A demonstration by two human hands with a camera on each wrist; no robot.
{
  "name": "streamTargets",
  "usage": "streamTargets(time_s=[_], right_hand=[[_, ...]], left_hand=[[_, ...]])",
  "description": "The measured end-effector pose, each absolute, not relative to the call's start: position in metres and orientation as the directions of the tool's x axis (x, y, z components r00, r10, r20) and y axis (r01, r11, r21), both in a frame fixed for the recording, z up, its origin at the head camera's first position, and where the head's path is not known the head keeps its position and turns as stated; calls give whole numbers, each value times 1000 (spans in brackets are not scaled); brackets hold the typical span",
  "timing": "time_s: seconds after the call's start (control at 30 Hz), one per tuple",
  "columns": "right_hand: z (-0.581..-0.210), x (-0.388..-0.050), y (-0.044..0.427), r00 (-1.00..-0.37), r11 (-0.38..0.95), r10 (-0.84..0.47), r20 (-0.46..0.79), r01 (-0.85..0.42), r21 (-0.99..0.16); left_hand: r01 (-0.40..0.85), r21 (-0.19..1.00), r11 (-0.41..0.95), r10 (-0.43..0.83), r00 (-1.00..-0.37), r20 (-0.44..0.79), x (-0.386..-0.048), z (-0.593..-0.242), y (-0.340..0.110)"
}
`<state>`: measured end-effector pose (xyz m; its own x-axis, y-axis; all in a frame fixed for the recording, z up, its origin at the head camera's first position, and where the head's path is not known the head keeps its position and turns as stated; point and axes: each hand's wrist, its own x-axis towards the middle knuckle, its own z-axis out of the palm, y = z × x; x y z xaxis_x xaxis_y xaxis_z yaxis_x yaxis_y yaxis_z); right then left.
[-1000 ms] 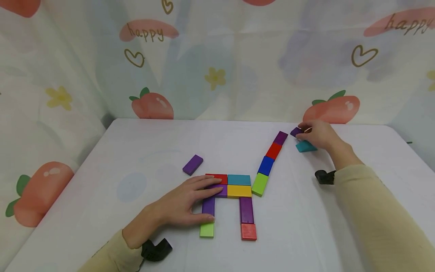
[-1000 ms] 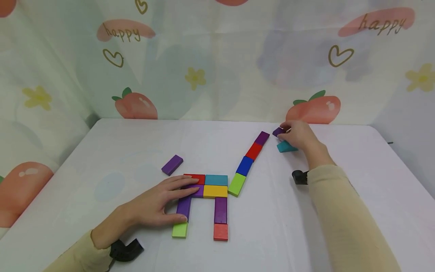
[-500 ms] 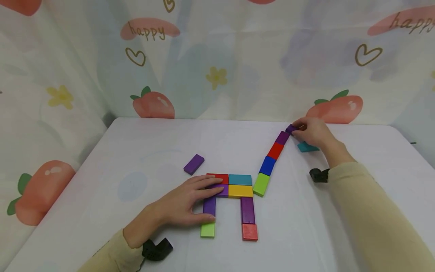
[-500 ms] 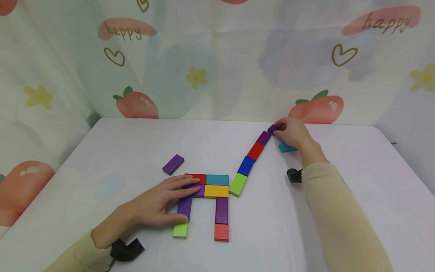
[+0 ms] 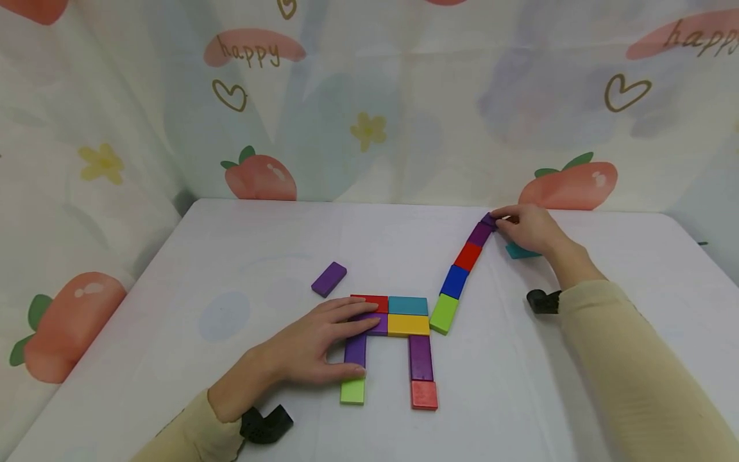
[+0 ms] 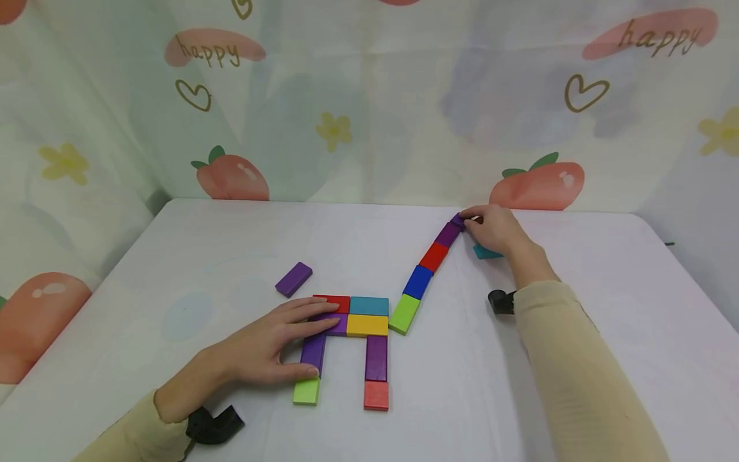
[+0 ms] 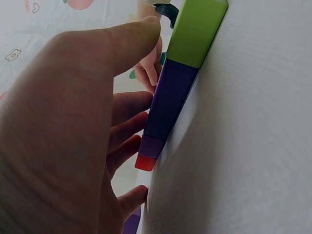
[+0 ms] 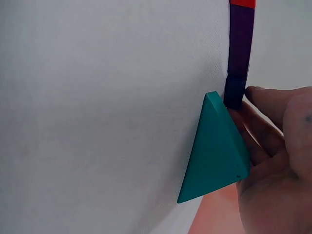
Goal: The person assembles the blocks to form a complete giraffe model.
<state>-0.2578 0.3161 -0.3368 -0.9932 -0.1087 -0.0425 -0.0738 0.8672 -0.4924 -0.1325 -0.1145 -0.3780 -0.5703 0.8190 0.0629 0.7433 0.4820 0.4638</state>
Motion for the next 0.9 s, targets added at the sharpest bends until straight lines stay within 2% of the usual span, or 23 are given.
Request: streamTargets(time_s=[0.4,0.6,0.9], right_hand=[[-330,-248,324,-990,859,-125,-64,-76,-506],[-327,-235,340,-983,855,-179,-43,-134,-501],[-328,-216,364,-964,839,-242,-112,-150,-523]], left_hand=[[721,477,503,810,-586,32,-132,-376,-114],[722,474,504,810,-586,32,-132,-377,-113],[729,473,495,812,-582,46,-132,-377,-114]])
